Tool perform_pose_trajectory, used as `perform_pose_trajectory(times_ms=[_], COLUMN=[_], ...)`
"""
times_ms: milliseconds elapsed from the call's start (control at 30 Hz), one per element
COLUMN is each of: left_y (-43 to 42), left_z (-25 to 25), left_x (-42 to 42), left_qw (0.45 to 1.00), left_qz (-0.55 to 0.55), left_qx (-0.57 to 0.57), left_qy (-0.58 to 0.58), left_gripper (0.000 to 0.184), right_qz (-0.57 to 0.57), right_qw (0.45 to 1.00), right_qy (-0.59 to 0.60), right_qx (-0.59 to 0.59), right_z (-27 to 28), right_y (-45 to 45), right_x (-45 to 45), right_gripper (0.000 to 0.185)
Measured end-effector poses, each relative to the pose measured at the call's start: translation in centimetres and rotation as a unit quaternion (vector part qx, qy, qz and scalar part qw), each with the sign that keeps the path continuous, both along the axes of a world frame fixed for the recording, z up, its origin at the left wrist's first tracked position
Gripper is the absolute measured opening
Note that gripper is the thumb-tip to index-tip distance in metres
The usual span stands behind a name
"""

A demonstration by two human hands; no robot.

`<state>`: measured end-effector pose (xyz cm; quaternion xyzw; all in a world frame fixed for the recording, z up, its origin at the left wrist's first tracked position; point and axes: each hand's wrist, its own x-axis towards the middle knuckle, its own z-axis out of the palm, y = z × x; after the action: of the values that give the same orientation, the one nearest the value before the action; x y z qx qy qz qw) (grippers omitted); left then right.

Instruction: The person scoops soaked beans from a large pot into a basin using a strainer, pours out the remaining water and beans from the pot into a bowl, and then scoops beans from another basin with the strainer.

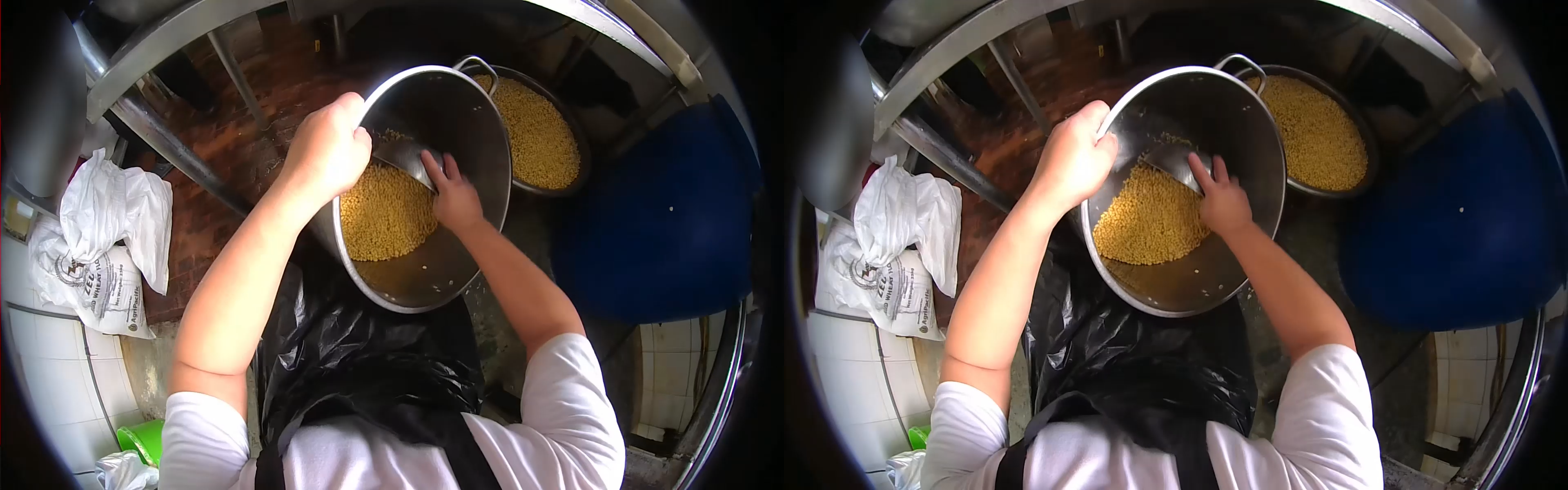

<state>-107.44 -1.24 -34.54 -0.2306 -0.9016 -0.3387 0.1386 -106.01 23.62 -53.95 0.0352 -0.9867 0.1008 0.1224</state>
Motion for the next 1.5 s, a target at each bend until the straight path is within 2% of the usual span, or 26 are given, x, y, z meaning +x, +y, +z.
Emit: perform_pose_trajectory(times_ms=[67, 133, 200, 233, 300, 333, 400, 433, 467, 533, 567, 633, 667, 733, 800, 867, 1000, 1067, 1167, 1333, 1367, 1433, 1500], left_y=[-0.3, -0.8, -1.2, -1.3, -1.3, -1.3, -1.7, -1.9, -1.9, -1.8, -1.8, -1.3, -0.8, 0.0, 0.3, 0.3, 0.7, 1.0, 1.1, 0.9, 0.9, 1.2, 1.4], left_z=[-0.2, -0.7, -0.7, -0.7, -0.9, -0.9, -1.2, -1.2, -1.2, -1.5, -1.5, -1.4, -1.5, -1.2, -1.1, -0.7, -0.3, 0.0, 0.1, -0.1, -0.1, 0.0, -0.1], left_x=[-0.4, -0.7, -0.5, -0.2, 0.4, 0.7, 1.0, 1.1, 1.1, 1.0, 0.9, 0.9, 1.3, 1.1, 0.6, 0.0, -1.4, -1.9, -2.5, -1.6, -1.5, -1.1, -0.8], left_qw=[1.0, 0.998, 0.998, 0.997, 0.997, 0.997, 0.997, 0.997, 0.996, 0.997, 0.997, 0.997, 0.997, 0.997, 0.998, 0.998, 0.997, 0.996, 0.995, 0.995, 0.995, 0.996, 0.996], left_qz=[0.011, 0.02, 0.025, 0.03, 0.04, 0.052, 0.058, 0.066, 0.074, 0.07, 0.065, 0.064, 0.059, 0.049, 0.057, 0.061, 0.079, 0.093, 0.101, 0.099, 0.1, 0.093, 0.093], left_qx=[0.009, 0.052, 0.058, 0.066, 0.065, 0.064, 0.058, 0.049, 0.041, 0.04, 0.038, 0.039, 0.037, 0.046, 0.024, 0.009, -0.011, -0.014, -0.009, 0.004, 0.004, 0.008, 0.005], left_qy=[-0.013, -0.028, -0.03, -0.03, -0.019, -0.007, -0.003, 0.0, 0.002, 0.014, 0.025, 0.033, 0.035, 0.042, 0.031, 0.018, 0.015, 0.006, 0.001, 0.003, 0.004, -0.004, 0.008], left_gripper=[0.012, 0.01, 0.009, 0.008, 0.008, 0.008, 0.008, 0.008, 0.008, 0.008, 0.008, 0.007, 0.007, 0.007, 0.007, 0.008, 0.009, 0.012, 0.015, 0.014, 0.014, 0.013, 0.012], right_qz=[-0.038, -0.027, -0.077, -0.078, -0.078, -0.076, -0.111, -0.135, -0.135, -0.161, -0.162, -0.137, -0.142, -0.133, -0.151, -0.189, -0.217, -0.237, -0.275, -0.317, -0.295, -0.3, -0.212], right_qw=[0.987, 0.984, 0.922, 0.921, 0.792, 0.791, 0.629, 0.593, 0.592, 0.5, 0.5, 0.387, 0.389, 0.442, 0.447, 0.489, 0.474, 0.488, 0.488, 0.502, 0.516, 0.586, 0.709], right_qy=[-0.072, -0.048, -0.176, -0.176, -0.142, -0.144, -0.182, -0.178, -0.177, -0.235, -0.233, -0.253, -0.255, -0.19, -0.175, -0.132, -0.098, -0.085, -0.062, 0.053, 0.064, 0.123, 0.187], right_qx=[-0.142, -0.17, -0.336, -0.338, -0.589, -0.589, -0.748, -0.774, -0.774, -0.818, -0.819, -0.876, -0.874, -0.866, -0.864, -0.841, -0.847, -0.836, -0.826, -0.803, -0.801, -0.743, -0.646], right_z=[-0.7, -1.7, -2.3, -3.6, -6.7, -6.0, -4.3, -3.6, -2.9, -2.1, -2.6, -3.1, -3.8, -2.7, -2.8, -1.0, 1.2, 2.1, 4.8, 10.6, 10.2, 12.1, 13.9], right_y=[-0.7, -1.0, -1.3, -2.2, -5.6, -7.2, -10.3, -11.6, -11.7, -11.4, -11.0, -9.8, -10.0, -10.6, -9.3, -7.3, -2.2, 1.1, 5.7, 12.5, 15.3, 17.8, 19.1], right_x=[1.5, 1.6, 1.7, 1.8, 1.7, 1.6, 1.3, 1.1, 1.2, 1.2, 1.1, 0.9, 1.2, 1.0, 2.0, 4.6, 9.4, 11.8, 14.7, 13.8, 12.5, 8.7, 4.5], right_gripper=[0.095, 0.092, 0.089, 0.089, 0.083, 0.083, 0.08, 0.074, 0.074, 0.068, 0.068, 0.065, 0.065, 0.067, 0.07, 0.071, 0.072, 0.061, 0.058, 0.052, 0.052, 0.053, 0.061])
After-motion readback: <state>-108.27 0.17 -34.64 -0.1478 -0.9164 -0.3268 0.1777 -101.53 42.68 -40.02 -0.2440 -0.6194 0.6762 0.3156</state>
